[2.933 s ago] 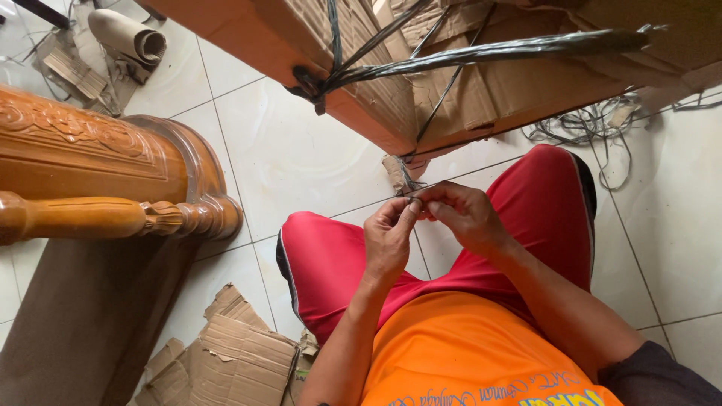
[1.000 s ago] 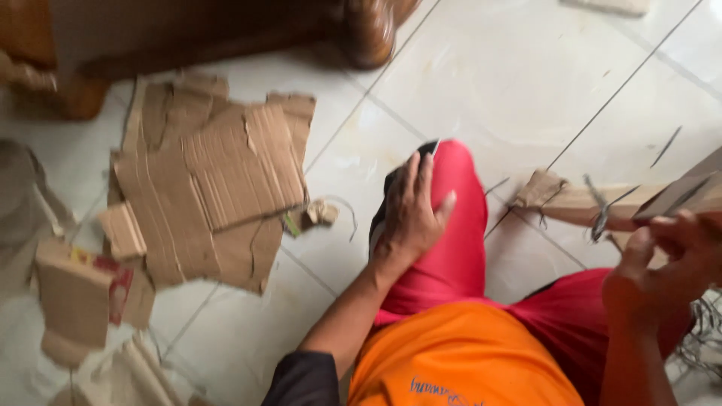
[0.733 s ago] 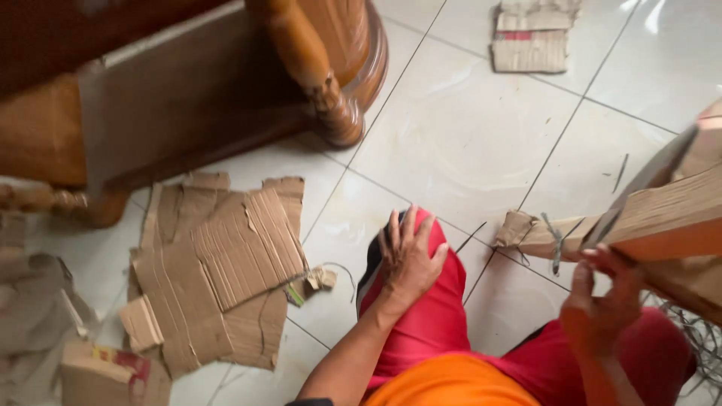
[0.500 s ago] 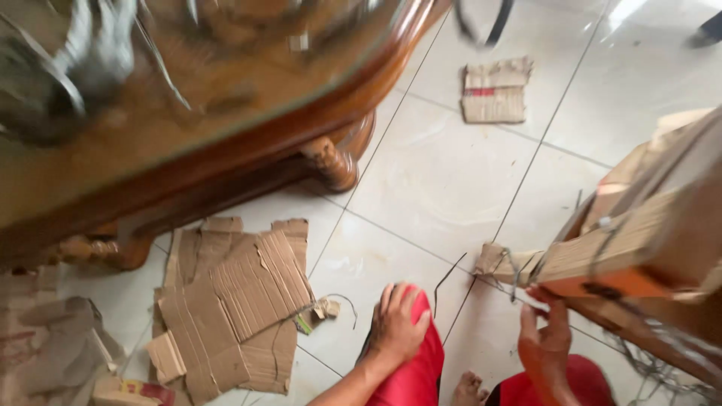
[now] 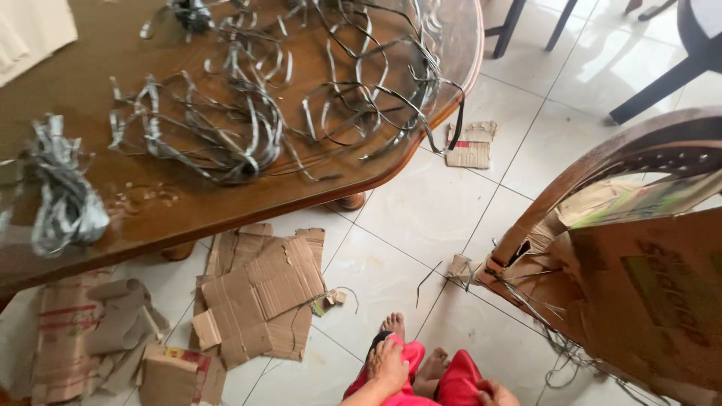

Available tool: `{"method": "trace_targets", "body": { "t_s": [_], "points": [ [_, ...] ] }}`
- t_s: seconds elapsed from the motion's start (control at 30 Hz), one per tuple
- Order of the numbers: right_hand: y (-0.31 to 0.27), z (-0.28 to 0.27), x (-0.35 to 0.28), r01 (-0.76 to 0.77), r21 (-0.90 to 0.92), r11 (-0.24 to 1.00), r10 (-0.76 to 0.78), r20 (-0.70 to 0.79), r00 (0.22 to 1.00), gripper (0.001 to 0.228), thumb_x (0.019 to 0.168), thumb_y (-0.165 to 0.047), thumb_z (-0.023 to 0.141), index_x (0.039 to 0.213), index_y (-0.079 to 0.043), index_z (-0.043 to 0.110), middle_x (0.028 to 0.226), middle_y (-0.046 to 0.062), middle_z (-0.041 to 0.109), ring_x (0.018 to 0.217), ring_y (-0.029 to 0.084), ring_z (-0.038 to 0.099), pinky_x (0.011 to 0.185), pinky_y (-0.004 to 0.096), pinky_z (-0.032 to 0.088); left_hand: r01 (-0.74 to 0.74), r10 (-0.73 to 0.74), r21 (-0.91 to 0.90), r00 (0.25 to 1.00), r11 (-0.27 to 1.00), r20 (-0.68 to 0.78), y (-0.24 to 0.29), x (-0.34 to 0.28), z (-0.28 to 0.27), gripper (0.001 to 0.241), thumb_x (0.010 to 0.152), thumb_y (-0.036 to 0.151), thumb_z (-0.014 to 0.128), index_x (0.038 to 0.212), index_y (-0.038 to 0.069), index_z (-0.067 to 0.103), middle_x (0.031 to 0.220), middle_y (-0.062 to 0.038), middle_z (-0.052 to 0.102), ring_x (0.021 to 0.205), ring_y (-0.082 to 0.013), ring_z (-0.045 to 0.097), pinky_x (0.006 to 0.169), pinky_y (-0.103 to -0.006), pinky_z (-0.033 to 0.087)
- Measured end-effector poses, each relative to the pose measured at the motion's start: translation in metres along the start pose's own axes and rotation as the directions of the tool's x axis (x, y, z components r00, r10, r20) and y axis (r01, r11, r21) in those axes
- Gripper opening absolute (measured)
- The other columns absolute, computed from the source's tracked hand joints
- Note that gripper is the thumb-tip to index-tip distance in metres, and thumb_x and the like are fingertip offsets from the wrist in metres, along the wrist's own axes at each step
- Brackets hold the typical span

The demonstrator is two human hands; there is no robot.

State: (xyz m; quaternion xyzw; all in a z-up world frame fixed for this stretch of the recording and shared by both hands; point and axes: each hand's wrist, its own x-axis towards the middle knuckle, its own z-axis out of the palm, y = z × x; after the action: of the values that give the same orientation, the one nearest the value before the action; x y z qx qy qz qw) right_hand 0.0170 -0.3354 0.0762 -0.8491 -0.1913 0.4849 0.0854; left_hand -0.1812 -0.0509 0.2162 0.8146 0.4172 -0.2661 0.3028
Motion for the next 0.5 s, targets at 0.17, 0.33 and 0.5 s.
{"method": "trace_targets", "body": {
  "t_s": [0.17, 0.33, 0.5],
  "points": [
    [-0.058, -0.085, -0.092, -0.065, 0.030, 0.997, 0.064, 0.018, 0.998, 0.040, 0.090, -0.049, 0.060, 0.112, -0.024, 0.081, 0.108, 0.001, 0.086, 0.109, 0.016, 0.078, 0.097, 0.028, 0.054, -0.095, 0.055, -0.094, 0.931, 0.991, -0.360, -0.018, -0.035, -0.031, 0.026, 0.089, 0.031, 0.059, 0.075, 0.014, 0.074, 0.086, -0.015, 0.071, 0.081, -0.0385, 0.067, 0.073, -0.0568, 0.054],
    [-0.130, -0.138, -0.127, -0.008, -0.001, 1.000, 0.008, -0.032, 0.999, 0.041, 0.093, -0.048, 0.054, 0.107, -0.019, 0.080, 0.094, 0.001, 0.085, 0.092, 0.018, 0.077, 0.082, 0.034, 0.054, -0.303, -0.109, -0.328, 0.564, 0.895, -0.818, -0.020, -0.030, -0.135, 0.026, 0.088, 0.008, 0.055, 0.062, 0.005, 0.053, 0.069, -0.018, 0.061, 0.071, -0.0392, 0.058, 0.075, -0.0524, 0.046],
    [-0.206, -0.149, -0.131, 0.000, 0.180, 0.984, 0.017, -0.090, 0.996, 0.041, 0.096, -0.039, 0.054, 0.113, -0.010, 0.076, 0.094, 0.006, 0.080, 0.087, 0.022, 0.072, 0.081, 0.036, 0.051, -0.030, -0.519, -0.629, 0.533, 0.777, -0.668, -0.057, -0.018, -0.290, 0.017, 0.094, 0.027, 0.060, 0.089, 0.019, 0.074, 0.082, -0.013, 0.073, 0.071, -0.0351, 0.068, 0.061, -0.0515, 0.049]
  ]
}}
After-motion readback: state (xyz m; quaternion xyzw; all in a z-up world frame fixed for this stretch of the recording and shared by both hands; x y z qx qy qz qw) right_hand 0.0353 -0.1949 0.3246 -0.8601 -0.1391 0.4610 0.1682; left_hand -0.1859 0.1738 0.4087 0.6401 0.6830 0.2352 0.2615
